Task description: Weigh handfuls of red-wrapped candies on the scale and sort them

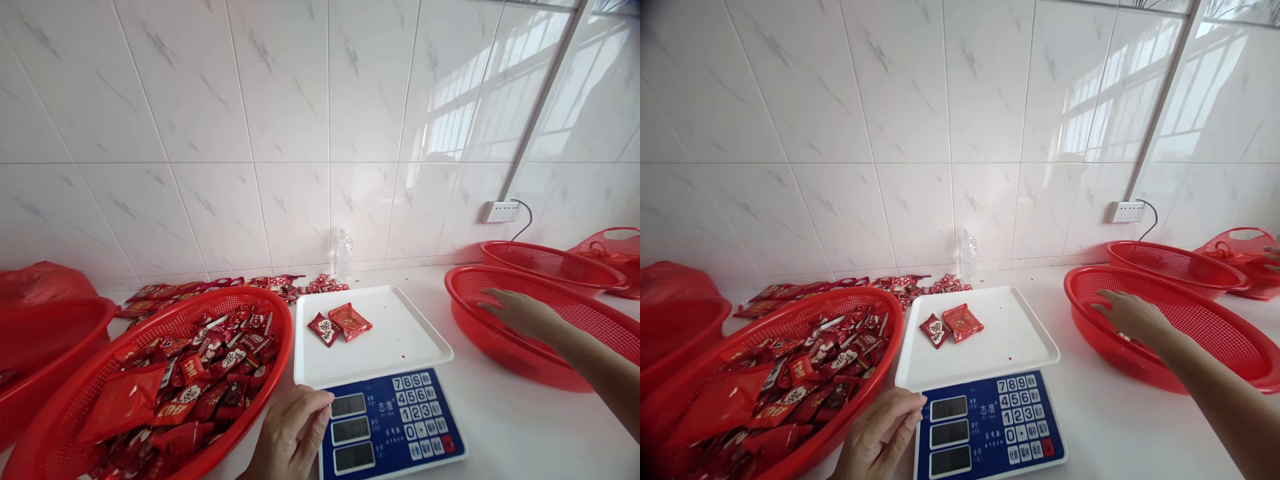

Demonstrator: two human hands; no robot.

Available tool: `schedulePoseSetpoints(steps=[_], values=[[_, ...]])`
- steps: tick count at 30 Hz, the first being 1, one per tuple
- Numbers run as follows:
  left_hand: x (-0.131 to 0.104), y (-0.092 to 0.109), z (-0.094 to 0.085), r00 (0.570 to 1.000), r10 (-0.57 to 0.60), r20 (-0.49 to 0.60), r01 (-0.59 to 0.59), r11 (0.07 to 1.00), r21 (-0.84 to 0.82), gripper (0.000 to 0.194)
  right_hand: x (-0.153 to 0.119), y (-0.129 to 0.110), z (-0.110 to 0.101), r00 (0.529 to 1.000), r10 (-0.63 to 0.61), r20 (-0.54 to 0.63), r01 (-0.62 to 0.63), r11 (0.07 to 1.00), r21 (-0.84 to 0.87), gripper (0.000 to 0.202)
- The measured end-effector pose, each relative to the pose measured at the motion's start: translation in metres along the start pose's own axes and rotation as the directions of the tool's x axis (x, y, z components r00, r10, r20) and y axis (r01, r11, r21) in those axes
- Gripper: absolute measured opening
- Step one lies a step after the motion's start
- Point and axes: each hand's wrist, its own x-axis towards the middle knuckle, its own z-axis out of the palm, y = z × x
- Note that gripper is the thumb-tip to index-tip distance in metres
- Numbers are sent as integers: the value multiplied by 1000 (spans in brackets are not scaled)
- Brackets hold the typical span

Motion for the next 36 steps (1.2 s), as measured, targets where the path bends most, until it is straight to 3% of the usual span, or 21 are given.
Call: schedulePoseSetpoints(steps=[3,7,10,14,16,19,21,23,25,28,32,36], values=[[1,1,0,1000,-5,-3,5,1000,3,16,9,-31,8,996,32,84,-26,997,-78,41],[0,1,0,1000,-15,-5,15,1000,8,16,28,-100,9,993,-43,113,51,996,-70,62],[-1,0,0,1000,-19,-14,19,1000,10,17,52,-144,-19,998,-55,-13,55,998,-28,72],[-2,1,-1,1000,-13,-13,13,1000,-10,17,91,-175,-74,957,89,-275,-43,985,166,77],[-1,3,-2,1000,-5,-8,5,1000,-16,17,101,-189,-81,948,90,-305,-5,963,269,72],[-1,5,-2,1000,5,-5,-6,1000,-25,18,90,-219,-49,978,-104,-180,160,931,330,63],[-2,6,-2,1000,-7,0,7,1000,-30,18,67,-241,-11,976,-211,56,179,919,352,60],[-3,5,-2,1000,-21,8,22,999,-32,19,41,-260,28,888,-265,375,143,936,322,66],[-5,4,-1,1000,-28,13,29,999,-33,19,21,-273,57,813,-268,517,119,945,304,71],[-5,4,0,1000,-28,12,28,999,-39,20,12,-286,79,781,-290,553,130,942,310,73],[-4,4,-1,1000,-20,10,20,999,-37,19,16,-300,87,770,-339,541,172,926,336,71],[-4,5,-2,1000,-15,8,15,999,-36,18,16,-309,87,780,-399,482,239,902,360,48]])
